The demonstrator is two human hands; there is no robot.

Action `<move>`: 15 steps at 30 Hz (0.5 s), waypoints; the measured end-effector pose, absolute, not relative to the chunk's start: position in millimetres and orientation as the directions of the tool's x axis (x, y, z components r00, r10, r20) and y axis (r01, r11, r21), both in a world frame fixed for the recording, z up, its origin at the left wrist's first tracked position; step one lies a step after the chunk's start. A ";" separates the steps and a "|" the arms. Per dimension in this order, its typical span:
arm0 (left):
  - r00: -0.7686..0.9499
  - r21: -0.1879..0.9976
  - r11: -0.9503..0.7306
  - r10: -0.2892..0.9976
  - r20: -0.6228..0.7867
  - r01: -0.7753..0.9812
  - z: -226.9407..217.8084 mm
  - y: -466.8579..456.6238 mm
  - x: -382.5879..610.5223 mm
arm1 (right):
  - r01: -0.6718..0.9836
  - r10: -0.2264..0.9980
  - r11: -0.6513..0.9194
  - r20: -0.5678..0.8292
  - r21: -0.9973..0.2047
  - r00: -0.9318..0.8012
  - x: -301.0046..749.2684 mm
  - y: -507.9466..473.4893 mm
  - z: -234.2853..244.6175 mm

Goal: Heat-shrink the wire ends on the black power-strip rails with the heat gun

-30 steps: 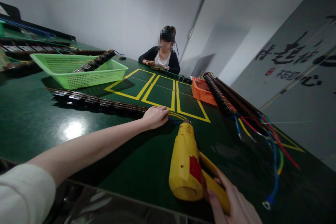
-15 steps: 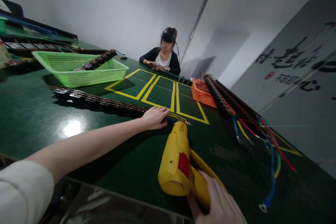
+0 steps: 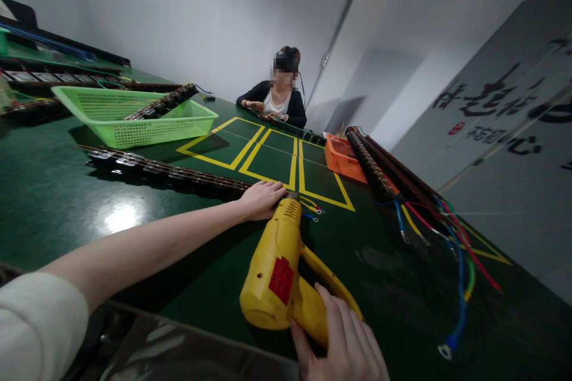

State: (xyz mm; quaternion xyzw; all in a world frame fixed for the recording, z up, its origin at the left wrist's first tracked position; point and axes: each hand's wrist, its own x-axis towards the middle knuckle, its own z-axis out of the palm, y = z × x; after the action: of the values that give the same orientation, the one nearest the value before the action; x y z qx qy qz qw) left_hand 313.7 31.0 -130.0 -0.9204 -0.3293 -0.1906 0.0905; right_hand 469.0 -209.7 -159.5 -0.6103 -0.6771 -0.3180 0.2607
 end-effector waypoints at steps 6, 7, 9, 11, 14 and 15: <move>0.710 -0.040 -0.765 0.575 0.407 0.643 -129.5 30.9 313.4 | 0.994 0.670 0.066 0.735 0.085 -0.107 470.2 -210.4 -159.5; 0.709 -0.042 -0.765 0.574 0.411 0.643 -129.8 30.9 313.6 | 0.994 0.670 0.066 0.735 0.082 -0.105 470.5 -210.4 -159.5; 0.706 -0.046 -0.763 0.572 0.418 0.645 -130.4 30.7 314.1 | 0.995 0.666 0.059 0.739 0.086 -0.103 471.6 -210.6 -159.1; 0.701 -0.056 -0.755 0.574 0.423 0.653 -130.7 30.4 314.6 | 0.994 0.659 0.046 0.745 0.095 -0.102 473.9 -211.0 -158.4; 0.700 -0.080 -0.747 0.573 0.427 0.660 -130.9 29.7 314.8 | 0.993 0.648 0.028 0.754 0.115 -0.106 481.0 -212.9 -156.8; 0.701 -0.085 -0.747 0.570 0.428 0.659 -131.1 29.6 314.7 | 0.992 0.644 0.023 0.757 0.127 -0.112 484.4 -214.1 -156.2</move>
State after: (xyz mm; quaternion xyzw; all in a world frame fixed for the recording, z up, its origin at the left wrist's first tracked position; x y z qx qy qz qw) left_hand 314.7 29.6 -131.1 -0.9149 -0.3360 -0.1908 0.1167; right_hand 484.4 -214.1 -156.2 -0.6137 -0.6663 -0.3346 0.2597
